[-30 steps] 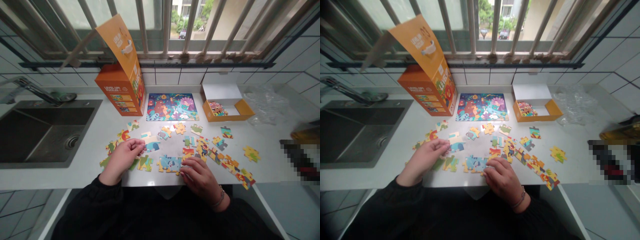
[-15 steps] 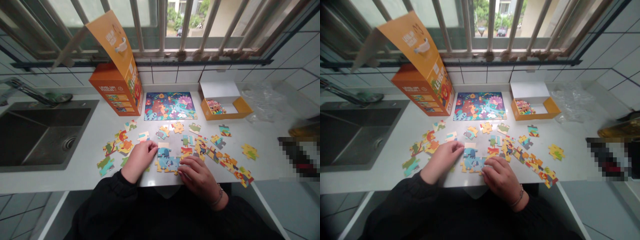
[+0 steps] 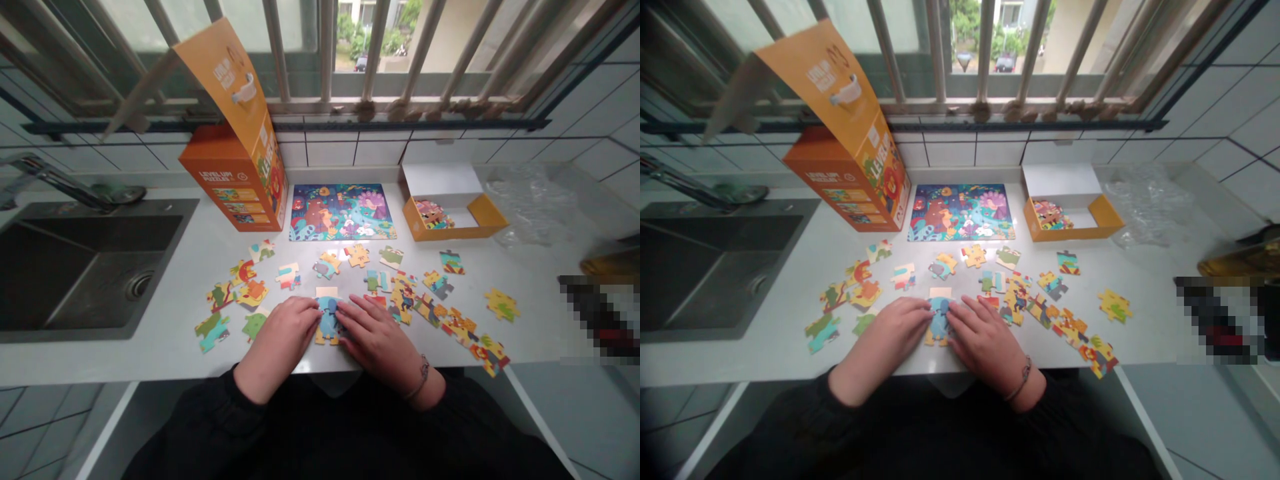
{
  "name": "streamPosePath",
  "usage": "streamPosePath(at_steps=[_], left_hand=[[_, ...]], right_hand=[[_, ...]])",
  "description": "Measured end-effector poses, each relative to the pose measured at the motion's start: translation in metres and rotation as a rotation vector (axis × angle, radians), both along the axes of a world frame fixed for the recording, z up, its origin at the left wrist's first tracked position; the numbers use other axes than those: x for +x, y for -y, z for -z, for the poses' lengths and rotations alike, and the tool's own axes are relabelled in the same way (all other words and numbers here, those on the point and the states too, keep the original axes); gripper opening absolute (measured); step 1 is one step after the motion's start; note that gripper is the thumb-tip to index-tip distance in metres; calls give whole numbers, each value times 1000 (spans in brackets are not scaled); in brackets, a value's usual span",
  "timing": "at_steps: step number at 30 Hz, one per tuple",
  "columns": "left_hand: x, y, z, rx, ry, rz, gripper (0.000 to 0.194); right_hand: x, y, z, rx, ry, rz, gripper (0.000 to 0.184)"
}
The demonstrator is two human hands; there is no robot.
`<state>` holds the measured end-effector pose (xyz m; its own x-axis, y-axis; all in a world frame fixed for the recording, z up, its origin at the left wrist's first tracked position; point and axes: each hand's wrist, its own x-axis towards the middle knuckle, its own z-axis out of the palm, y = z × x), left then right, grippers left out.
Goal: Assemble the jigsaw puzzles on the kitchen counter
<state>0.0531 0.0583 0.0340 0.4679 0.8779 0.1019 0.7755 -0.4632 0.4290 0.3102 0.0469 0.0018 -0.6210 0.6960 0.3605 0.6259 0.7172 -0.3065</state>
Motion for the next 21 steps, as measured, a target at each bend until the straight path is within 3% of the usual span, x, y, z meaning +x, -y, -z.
streamPosePath(at_steps=[6,16,21], left_hand=[[-3,13,15,93,-8,-7,27],[1,42,1,173,7,34,23],[-1,39,-1,165,3,-28,24]], right_hand=[[-1,0,1,-13,-7,8,48],[0,-2,-3,-13,-20,6,40],[5,-1,-10,29,-95,79,25]])
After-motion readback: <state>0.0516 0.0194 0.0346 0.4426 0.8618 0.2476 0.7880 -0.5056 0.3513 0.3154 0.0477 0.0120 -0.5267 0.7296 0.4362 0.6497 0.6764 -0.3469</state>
